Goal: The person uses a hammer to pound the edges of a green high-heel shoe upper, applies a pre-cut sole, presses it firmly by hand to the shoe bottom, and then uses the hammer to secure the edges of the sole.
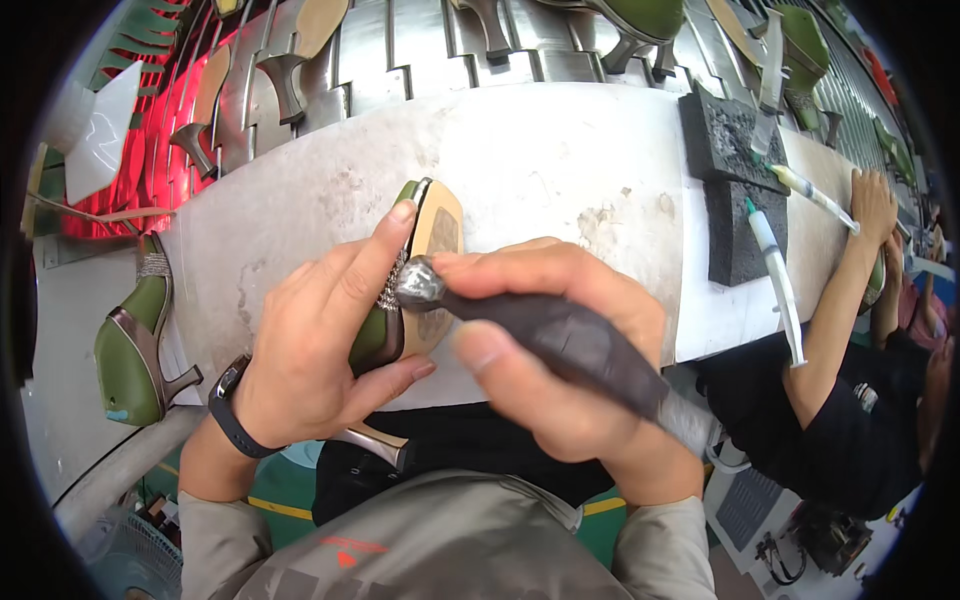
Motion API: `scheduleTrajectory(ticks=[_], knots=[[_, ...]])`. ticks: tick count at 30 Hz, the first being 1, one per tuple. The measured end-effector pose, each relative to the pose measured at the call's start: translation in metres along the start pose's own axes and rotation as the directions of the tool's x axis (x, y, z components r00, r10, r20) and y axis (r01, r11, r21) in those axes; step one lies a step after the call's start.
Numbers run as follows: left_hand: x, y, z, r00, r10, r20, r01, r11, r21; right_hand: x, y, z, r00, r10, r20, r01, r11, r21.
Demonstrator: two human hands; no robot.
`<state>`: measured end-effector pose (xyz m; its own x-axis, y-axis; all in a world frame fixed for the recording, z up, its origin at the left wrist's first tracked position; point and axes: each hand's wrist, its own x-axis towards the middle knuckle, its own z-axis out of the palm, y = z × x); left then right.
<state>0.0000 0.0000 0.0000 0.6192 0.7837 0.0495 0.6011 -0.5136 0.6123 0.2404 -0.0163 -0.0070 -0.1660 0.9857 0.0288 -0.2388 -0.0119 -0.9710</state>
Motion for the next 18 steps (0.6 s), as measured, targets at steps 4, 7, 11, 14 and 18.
scheduleTrajectory(ticks=[4, 7, 11, 14, 18], knots=[[0.007, -0.008, -0.001, 1.0, 0.006, -0.001, -0.006, 1.0, 0.018, 0.032, -0.04, 0.005, 0.984, 0.115, 0.136, -0.059, 0.931, -0.36], [-0.001, -0.006, -0.001, 1.0, -0.021, -0.008, 0.021, 1.0, -0.001, 0.041, -0.034, 0.006, 0.978, 0.201, 0.059, -0.163, 0.908, -0.387], [-0.001, -0.013, 0.005, 0.996, -0.001, -0.086, -0.002, 0.999, -0.045, 0.023, -0.012, -0.004, 0.984, 0.175, -0.028, -0.178, 0.977, -0.116], [-0.002, -0.01, 0.004, 0.998, -0.043, -0.055, 0.039, 0.997, -0.062, 0.013, -0.02, 0.0, 0.996, 0.065, 0.066, -0.043, 0.956, -0.29], [-0.002, -0.01, -0.001, 0.998, -0.063, -0.007, 0.062, 0.996, -0.064, 0.034, -0.044, 0.015, 0.974, 0.225, -0.006, -0.198, 0.849, -0.49]])
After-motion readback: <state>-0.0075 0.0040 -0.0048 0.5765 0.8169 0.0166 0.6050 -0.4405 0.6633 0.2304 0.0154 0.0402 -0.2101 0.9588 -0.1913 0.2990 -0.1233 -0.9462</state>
